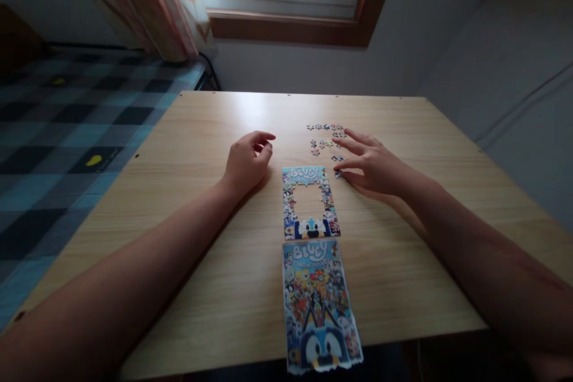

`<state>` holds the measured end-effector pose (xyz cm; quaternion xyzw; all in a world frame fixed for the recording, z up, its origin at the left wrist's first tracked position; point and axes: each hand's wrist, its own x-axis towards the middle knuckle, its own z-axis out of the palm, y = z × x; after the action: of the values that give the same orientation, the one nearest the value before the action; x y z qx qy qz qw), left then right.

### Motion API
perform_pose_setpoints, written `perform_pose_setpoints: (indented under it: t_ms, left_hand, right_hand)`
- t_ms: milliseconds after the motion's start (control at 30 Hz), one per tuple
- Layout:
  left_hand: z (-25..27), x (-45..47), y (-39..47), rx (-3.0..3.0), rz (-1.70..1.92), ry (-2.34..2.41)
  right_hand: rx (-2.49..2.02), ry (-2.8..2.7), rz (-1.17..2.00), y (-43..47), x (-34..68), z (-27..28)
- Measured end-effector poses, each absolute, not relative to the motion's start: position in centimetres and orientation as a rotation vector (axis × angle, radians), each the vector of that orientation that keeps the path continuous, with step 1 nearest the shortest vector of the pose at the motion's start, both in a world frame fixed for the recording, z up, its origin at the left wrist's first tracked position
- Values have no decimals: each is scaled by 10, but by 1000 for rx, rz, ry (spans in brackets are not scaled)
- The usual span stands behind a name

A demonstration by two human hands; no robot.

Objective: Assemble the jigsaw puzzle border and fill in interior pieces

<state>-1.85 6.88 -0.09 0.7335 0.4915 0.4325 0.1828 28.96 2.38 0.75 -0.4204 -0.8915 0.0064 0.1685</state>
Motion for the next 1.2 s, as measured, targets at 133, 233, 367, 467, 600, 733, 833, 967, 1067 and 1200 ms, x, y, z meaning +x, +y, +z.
perform_pose_setpoints:
  t_ms: [133, 233, 367, 467, 600, 733, 833, 967, 1067, 1200]
  left_hand:
    - [0, -17, 68, 2071, 1221, 1378]
    - [-1, -17, 69, 2066, 1233, 1367]
    - [-2, -17, 69, 2070, 1234, 1360]
    - [-2, -17, 69, 2081, 1229, 1355]
    - [-1, -16, 69, 2096, 1230, 1347]
    - [-1, -15, 68, 2121, 1238, 1322]
    - [-1, -16, 67, 2140, 1227, 1307]
    - [3, -15, 60, 2170, 1204, 1236]
    - [9, -11, 51, 2214, 1131, 1107]
    - [23, -4, 38, 2290, 838, 887]
  right_hand:
    - [-1261, -2677, 111, 19, 291, 22]
    - [-1334, -2742, 244, 16, 291, 29]
    - [-1468, -2714, 428, 13, 291, 33]
    - [-1511, -2661, 656, 13, 294, 35]
    - [-1535, -2577, 1035, 15, 302, 37]
    - [-1470, -2551, 1313, 14, 307, 42]
    - [-1424, -2445, 1544, 10, 303, 47]
    - [-1366, -2149, 1797, 3, 286, 52]
    - [-1319, -1993, 1846, -4, 267, 51]
    - [-1304, -1873, 1847, -11, 245, 44]
